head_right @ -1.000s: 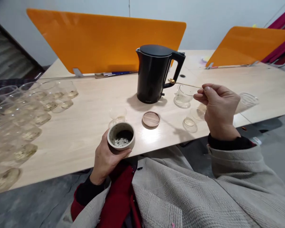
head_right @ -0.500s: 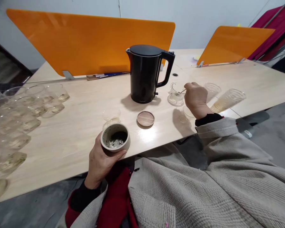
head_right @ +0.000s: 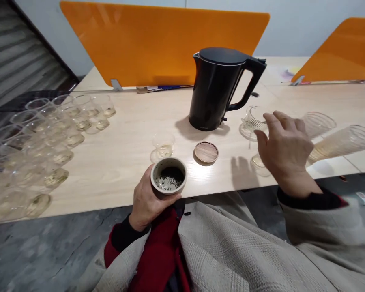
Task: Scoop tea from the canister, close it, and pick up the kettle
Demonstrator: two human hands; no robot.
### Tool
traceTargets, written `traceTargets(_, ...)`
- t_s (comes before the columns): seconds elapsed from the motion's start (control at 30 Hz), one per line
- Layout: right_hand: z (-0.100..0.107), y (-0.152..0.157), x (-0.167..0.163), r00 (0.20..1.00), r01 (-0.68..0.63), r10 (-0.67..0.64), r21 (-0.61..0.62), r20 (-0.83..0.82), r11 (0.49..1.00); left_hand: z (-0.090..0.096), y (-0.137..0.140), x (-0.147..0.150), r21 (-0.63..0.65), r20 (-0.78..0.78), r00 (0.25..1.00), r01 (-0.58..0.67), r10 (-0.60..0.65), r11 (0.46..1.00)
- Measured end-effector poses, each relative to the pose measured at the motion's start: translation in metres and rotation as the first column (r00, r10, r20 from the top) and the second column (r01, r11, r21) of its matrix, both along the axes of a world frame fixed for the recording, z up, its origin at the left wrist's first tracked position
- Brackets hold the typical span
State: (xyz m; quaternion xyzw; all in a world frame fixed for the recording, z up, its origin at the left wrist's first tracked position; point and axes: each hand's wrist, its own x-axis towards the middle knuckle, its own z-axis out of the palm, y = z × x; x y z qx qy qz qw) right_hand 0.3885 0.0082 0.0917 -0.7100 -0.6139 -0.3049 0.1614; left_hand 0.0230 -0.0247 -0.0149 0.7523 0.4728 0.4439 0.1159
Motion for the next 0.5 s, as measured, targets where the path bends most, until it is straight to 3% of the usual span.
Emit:
traceTargets(0.07,-0.014,-0.009,-0.018,0.979,-0.195,0.195,0.006,-0.058,0.981,0.001,-0.001,0.002,0.011,-0.012,1.0,0.001,-0.001,1.0)
traceTargets(0.13,-0.033,-0.01,-0.035,0.913,-0.39,0.372,-0.092,-0.168,0.916,0.002,-0.002,0.003,0.025,-0.017,1.0,0.011,-0.011,1.0)
traceTargets(0.2,-0.053,-0.003,-0.048,0.858,-0.498,0.44,-0.22,-0.263,0.839,0.003,-0.004,0.004,0.037,-0.016,0.999,0.029,-0.029,0.999)
traceTargets(0.3,-0.076,0.016,-0.059,0.842,-0.53,0.428,-0.351,-0.329,0.772,0.003,-0.006,0.005,0.035,-0.013,0.998,0.056,-0.056,0.998)
traceTargets(0.37,-0.085,0.028,-0.062,0.826,-0.554,0.433,-0.376,-0.362,0.743,0.004,-0.007,0.006,0.028,-0.009,0.998,0.064,-0.063,0.998)
traceTargets(0.5,-0.091,0.038,-0.068,0.806,-0.578,0.458,-0.333,-0.374,0.745,0.004,-0.007,0.007,0.019,0.005,0.997,0.075,-0.075,0.997)
